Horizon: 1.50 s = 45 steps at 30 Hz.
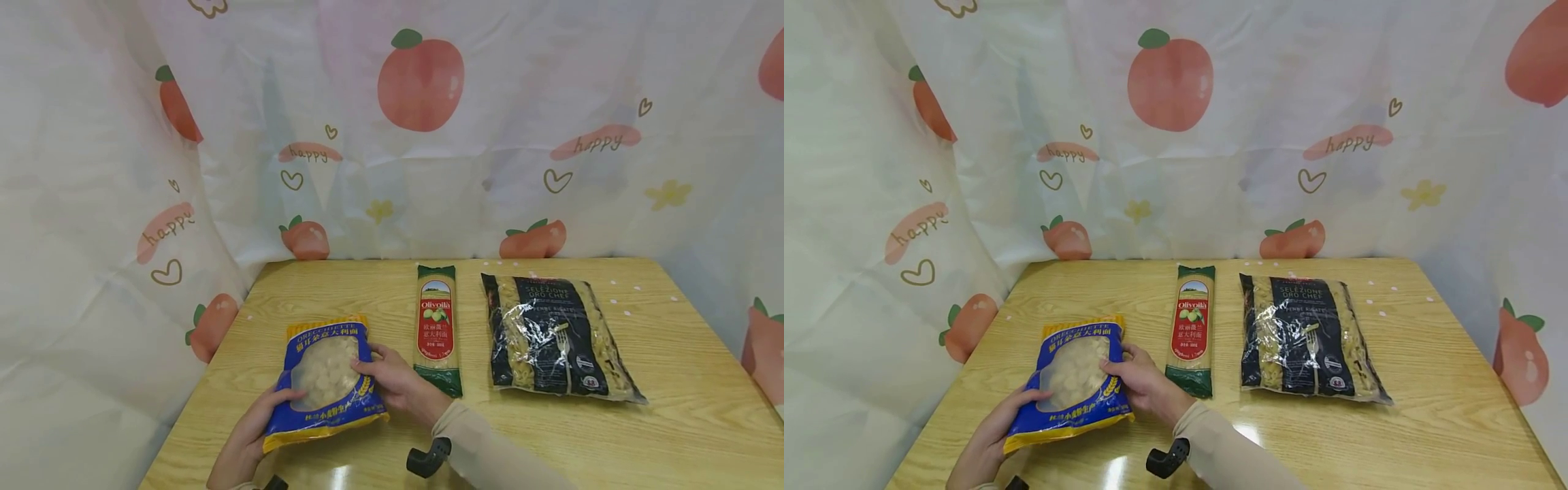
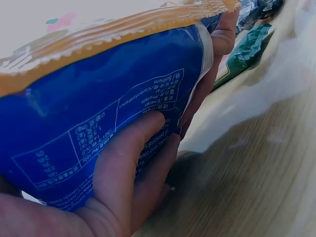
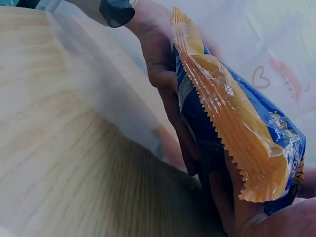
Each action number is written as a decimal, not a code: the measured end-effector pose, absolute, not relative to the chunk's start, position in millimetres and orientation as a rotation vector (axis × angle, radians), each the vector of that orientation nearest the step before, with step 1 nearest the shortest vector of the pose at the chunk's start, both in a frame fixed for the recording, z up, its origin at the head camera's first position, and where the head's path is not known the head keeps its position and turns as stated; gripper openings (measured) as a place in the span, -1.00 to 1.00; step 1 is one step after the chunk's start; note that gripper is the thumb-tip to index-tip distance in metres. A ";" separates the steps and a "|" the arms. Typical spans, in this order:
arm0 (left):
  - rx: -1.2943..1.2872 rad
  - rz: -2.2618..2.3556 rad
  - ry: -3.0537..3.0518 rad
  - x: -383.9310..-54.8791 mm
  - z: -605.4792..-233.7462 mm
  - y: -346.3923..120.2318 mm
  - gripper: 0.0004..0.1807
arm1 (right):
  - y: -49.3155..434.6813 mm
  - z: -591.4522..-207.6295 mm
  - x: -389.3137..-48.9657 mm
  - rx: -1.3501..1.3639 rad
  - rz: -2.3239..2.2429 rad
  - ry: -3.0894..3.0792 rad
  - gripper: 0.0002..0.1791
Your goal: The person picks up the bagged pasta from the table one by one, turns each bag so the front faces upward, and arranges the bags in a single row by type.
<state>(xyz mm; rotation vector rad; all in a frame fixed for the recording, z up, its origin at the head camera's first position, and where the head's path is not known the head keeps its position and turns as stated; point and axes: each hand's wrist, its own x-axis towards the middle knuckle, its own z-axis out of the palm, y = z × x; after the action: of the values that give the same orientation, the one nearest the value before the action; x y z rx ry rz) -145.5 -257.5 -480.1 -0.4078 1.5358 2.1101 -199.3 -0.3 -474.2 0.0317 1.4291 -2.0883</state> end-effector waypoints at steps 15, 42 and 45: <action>-0.388 2.063 1.623 -178.9 -478.0 -254.2 0.01 | 1.2 -472.7 -220.4 0.072 -2.131 1.478 -0.22; -0.357 2.023 1.757 -242.7 -480.6 -239.0 -0.09 | 6.8 -477.7 -261.5 0.184 -2.147 1.598 -0.14; -0.366 2.017 1.771 -247.5 -482.2 -238.3 -0.09 | 7.4 -479.6 -264.4 0.185 -2.152 1.604 -0.14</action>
<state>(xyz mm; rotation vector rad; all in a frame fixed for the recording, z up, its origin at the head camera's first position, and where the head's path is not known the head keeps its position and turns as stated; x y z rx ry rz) -247.5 -238.3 -482.2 -0.3664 1.7706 2.0166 -264.4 7.4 -479.6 0.1850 1.6043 -2.1516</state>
